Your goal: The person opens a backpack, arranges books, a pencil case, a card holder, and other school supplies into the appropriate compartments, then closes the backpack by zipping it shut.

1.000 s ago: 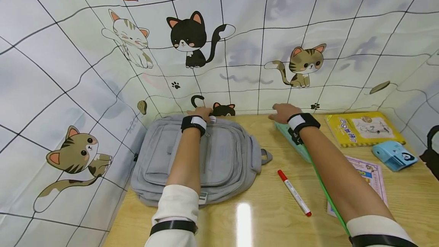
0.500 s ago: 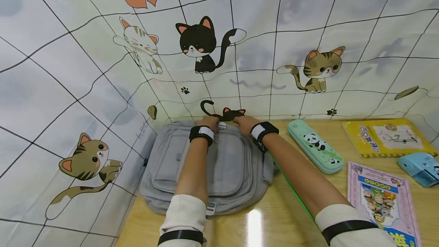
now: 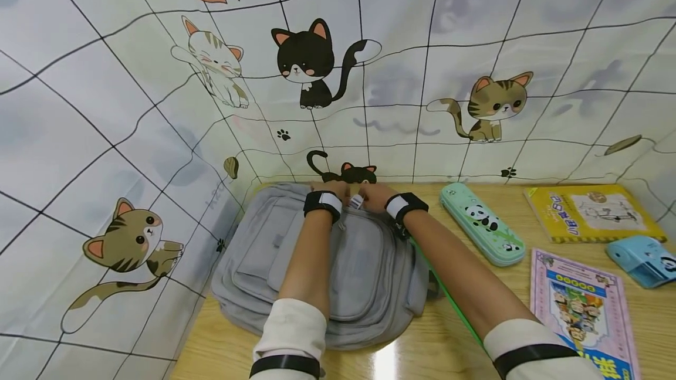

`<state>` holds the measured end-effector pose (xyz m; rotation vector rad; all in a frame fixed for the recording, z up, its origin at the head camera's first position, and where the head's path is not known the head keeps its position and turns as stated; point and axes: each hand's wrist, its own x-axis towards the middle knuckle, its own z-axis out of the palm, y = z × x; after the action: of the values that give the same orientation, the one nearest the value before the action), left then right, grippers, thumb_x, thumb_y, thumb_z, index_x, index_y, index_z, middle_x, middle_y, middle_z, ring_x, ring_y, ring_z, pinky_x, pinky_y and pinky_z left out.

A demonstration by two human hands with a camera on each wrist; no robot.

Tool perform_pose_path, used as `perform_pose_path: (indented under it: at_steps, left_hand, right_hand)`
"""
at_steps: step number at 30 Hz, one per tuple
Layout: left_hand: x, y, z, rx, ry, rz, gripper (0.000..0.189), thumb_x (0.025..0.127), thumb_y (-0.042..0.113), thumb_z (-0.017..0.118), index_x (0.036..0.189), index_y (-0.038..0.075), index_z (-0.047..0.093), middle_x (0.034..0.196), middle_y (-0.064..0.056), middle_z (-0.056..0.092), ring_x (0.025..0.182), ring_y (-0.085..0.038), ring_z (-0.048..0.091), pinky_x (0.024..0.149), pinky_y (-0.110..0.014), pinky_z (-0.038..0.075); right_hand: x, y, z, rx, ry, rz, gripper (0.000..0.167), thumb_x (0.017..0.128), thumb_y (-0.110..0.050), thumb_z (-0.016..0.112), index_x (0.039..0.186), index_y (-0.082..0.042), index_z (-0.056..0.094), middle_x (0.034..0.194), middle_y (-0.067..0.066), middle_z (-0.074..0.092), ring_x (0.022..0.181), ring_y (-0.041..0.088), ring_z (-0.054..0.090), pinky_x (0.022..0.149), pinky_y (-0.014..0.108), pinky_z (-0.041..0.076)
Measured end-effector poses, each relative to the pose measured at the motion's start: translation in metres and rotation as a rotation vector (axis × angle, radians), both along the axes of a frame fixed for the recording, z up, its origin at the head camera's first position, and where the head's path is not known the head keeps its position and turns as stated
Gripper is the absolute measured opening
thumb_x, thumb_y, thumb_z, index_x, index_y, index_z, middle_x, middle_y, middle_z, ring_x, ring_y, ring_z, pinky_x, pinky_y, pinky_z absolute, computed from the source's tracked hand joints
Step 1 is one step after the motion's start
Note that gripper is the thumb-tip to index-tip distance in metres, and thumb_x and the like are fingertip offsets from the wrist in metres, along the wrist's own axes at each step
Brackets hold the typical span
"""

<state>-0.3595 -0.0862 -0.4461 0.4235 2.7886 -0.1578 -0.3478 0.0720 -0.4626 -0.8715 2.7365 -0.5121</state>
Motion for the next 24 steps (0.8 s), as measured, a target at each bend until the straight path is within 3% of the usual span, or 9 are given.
perform_pose_path:
  at_steps: [3,4,7,10,12,15,18,20,24]
  left_hand:
    - [0.002,0.003,0.001,0.016,-0.034,-0.001,0.027,0.09,0.04,0.057,0.068,0.024,0.059,0.06,0.005,0.054,0.072,-0.017,0.056,0.095,-0.062,0.031]
    - [-0.003,0.003,-0.005,0.022,-0.043,-0.002,0.024,0.088,0.041,0.059,0.069,0.025,0.061,0.062,0.005,0.056,0.073,-0.017,0.057,0.096,-0.064,0.029]
    - [-0.017,0.006,-0.02,0.032,-0.079,0.014,0.014,0.086,0.045,0.06,0.085,0.032,0.065,0.078,0.008,0.063,0.083,-0.016,0.058,0.097,-0.059,0.032]
    - [-0.029,0.005,-0.036,0.04,-0.09,-0.01,0.021,0.085,0.049,0.059,0.101,0.037,0.063,0.096,0.01,0.065,0.092,-0.016,0.059,0.097,-0.055,0.034]
    - [-0.029,0.004,-0.034,0.076,-0.092,-0.04,0.026,0.085,0.049,0.059,0.107,0.036,0.062,0.104,0.01,0.064,0.095,-0.016,0.059,0.096,-0.05,0.038]
    - [-0.027,-0.008,-0.027,0.201,-0.112,-0.052,0.029,0.084,0.045,0.063,0.109,0.03,0.063,0.112,0.005,0.063,0.101,-0.019,0.058,0.096,-0.05,0.038]
    - [-0.026,-0.034,-0.019,0.273,-0.086,-0.029,0.045,0.078,0.049,0.066,0.117,0.026,0.059,0.126,-0.002,0.055,0.118,-0.028,0.048,0.1,-0.054,0.032]
    - [-0.025,-0.062,-0.019,0.274,-0.025,-0.005,0.062,0.074,0.059,0.065,0.125,0.027,0.053,0.137,-0.005,0.045,0.129,-0.033,0.034,0.103,-0.06,0.023]
    - [-0.02,-0.118,-0.019,0.23,0.017,0.142,0.093,0.062,0.081,0.056,0.139,0.034,0.036,0.15,-0.009,0.024,0.14,-0.038,0.01,0.098,-0.072,0.012]
  right_hand:
    - [-0.001,0.004,-0.005,-0.026,0.006,0.036,0.012,0.088,-0.005,0.057,0.095,-0.002,0.065,0.077,0.007,0.058,0.063,0.016,0.045,0.062,0.03,0.033]
    - [-0.001,0.006,-0.006,-0.036,-0.003,0.044,0.011,0.087,-0.005,0.057,0.094,-0.003,0.066,0.076,0.007,0.058,0.064,0.016,0.044,0.062,0.029,0.032]
    - [-0.001,0.011,-0.005,-0.05,-0.037,0.053,0.017,0.084,-0.003,0.059,0.099,-0.002,0.066,0.086,0.008,0.064,0.073,0.02,0.056,0.066,0.03,0.043]
    - [-0.002,0.016,-0.005,-0.037,-0.06,0.061,0.024,0.084,-0.005,0.059,0.107,-0.002,0.065,0.103,0.014,0.066,0.093,0.028,0.062,0.079,0.038,0.05]
    - [-0.003,0.019,-0.006,-0.025,-0.065,0.064,0.024,0.085,-0.006,0.059,0.108,-0.002,0.065,0.104,0.014,0.066,0.096,0.029,0.061,0.082,0.038,0.05]
    - [-0.001,0.024,-0.004,0.01,-0.082,0.069,0.024,0.089,-0.012,0.057,0.11,-0.004,0.064,0.108,0.014,0.064,0.094,0.026,0.062,0.077,0.034,0.051]
    - [0.008,0.033,0.006,0.014,-0.168,0.049,0.029,0.094,-0.019,0.052,0.117,-0.004,0.059,0.116,0.016,0.06,0.088,0.024,0.063,0.067,0.032,0.052]
    - [0.016,0.041,0.014,0.018,-0.25,0.022,0.034,0.095,-0.023,0.05,0.122,-0.004,0.055,0.121,0.019,0.057,0.084,0.023,0.063,0.062,0.032,0.053]
    - [0.035,0.059,0.02,0.047,-0.411,-0.031,0.046,0.093,-0.029,0.054,0.132,-0.008,0.045,0.125,0.019,0.053,0.083,0.021,0.063,0.063,0.037,0.054]
